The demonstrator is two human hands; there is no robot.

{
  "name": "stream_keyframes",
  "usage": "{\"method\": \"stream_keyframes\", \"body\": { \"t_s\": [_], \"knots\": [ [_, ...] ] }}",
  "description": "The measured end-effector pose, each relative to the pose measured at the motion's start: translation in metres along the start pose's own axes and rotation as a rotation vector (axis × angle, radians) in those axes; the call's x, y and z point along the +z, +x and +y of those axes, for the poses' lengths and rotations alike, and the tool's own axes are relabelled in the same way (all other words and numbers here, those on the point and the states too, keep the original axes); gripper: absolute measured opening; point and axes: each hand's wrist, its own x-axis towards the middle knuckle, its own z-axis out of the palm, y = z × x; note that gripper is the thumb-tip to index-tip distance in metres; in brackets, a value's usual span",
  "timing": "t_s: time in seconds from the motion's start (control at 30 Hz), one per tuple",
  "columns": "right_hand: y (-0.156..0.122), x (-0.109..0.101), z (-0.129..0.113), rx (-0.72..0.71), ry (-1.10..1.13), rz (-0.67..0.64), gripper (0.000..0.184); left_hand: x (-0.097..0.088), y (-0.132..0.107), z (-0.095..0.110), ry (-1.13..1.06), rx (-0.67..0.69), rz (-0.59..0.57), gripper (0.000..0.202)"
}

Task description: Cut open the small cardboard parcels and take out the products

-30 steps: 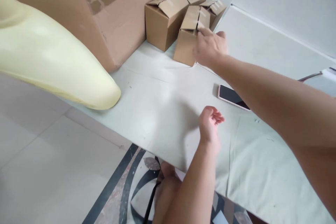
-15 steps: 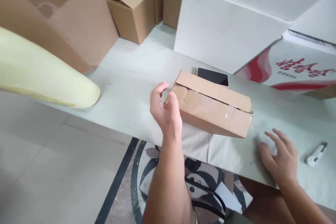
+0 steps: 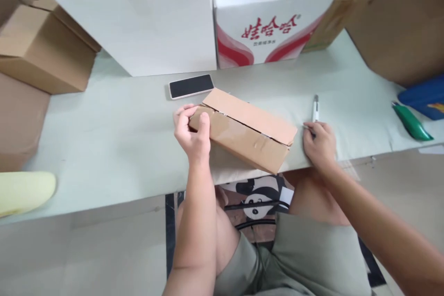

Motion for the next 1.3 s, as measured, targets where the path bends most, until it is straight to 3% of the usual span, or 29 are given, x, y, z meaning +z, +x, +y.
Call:
{"method": "stream_keyframes", "body": {
  "t_s": [0.2,0.33,0.5,0.7,1.0,1.17,1.23,1.3],
  "knots": [
    [0.005,-0.002,0.0,0.05,0.129,0.08,0.046,0.023,-0.011,-0.004,0.017,-0.007,-0.134,0.04],
    [0.01,-0.001,-0.002,0.005,0.085,-0.021,0.049,0.019,-0.018,-0.003,0.006,0.002,-0.2,0.046],
    [0.014,-0.005,0.002,0.059,0.121,-0.015,0.052,0.013,-0.022,-0.004,-0.038,0.023,-0.223,0.049],
    [0.015,-0.015,-0.002,0.245,0.539,0.022,0.057,0.013,-0.02,-0.012,-0.081,0.056,-0.154,0.038],
    [0.01,-0.021,-0.02,0.218,0.738,-0.038,0.049,0.019,-0.015,-0.005,-0.038,0.031,-0.183,0.037],
    [0.018,-0.034,-0.021,0.111,1.311,0.027,0.059,0.022,-0.016,-0.003,-0.161,0.062,-0.115,0.018],
    [0.021,-0.034,-0.022,0.174,1.396,0.065,0.051,0.024,-0.016,-0.001,-0.194,0.048,-0.106,0.013],
    [0.022,-0.032,-0.022,0.293,1.341,0.119,0.043,0.024,-0.017,0.001,-0.199,0.031,-0.098,0.011]
  ]
}}
